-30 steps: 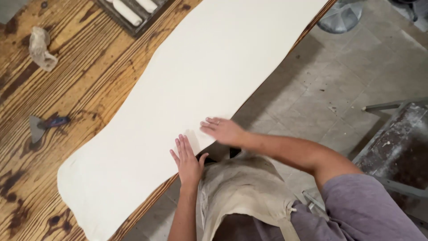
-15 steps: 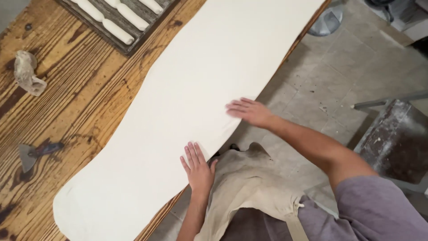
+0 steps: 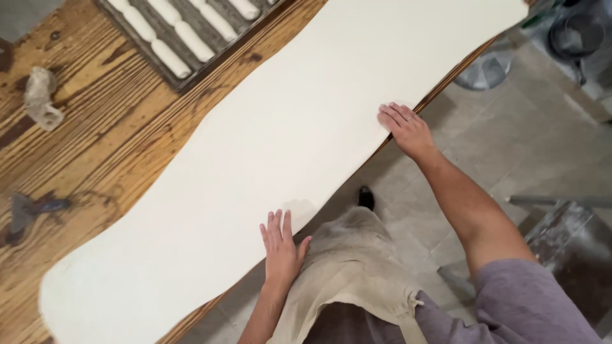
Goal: Cutting flattened dough into strips and placing them on a baking tray.
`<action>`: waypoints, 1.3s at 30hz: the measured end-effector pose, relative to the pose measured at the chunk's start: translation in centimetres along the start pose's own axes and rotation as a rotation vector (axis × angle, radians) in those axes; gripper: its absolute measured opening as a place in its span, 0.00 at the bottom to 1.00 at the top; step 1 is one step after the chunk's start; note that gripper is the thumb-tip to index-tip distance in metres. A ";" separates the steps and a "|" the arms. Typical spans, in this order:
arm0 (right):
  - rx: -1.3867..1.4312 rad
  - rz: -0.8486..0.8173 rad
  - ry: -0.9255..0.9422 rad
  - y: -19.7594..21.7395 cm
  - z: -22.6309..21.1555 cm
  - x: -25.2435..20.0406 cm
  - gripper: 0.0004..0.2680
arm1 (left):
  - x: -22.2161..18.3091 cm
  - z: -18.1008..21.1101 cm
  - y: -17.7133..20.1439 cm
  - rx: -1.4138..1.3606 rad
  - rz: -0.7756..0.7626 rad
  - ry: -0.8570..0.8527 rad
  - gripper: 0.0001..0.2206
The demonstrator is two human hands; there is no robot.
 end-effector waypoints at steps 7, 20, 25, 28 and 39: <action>0.031 0.041 0.178 1.3 8.7 3.4 0.23 | 8.7 11.3 -4.1 -0.040 0.027 -0.007 0.35; 0.281 0.100 0.295 0.0 16.0 1.0 0.11 | 7.5 16.2 -10.3 -0.174 -0.056 0.446 0.26; 0.389 -0.057 0.422 -0.7 17.8 0.3 0.09 | 6.8 15.1 -14.2 -0.239 -0.163 0.554 0.23; 0.342 0.114 0.273 1.7 19.1 1.0 0.11 | 5.4 15.5 -15.7 -0.296 -0.120 0.539 0.21; 0.418 0.035 0.229 3.6 16.2 1.0 0.07 | 17.8 21.0 -10.0 -0.304 0.309 0.137 0.26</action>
Point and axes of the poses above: each hand's wrist, its own x-axis towards the middle knuckle, its own y-axis out of the back of the hand, z = x × y, the point moved 5 cm from there along x, towards the middle knuckle, and after that the axes turned 12 degrees about -z, right-handed, at the moved point
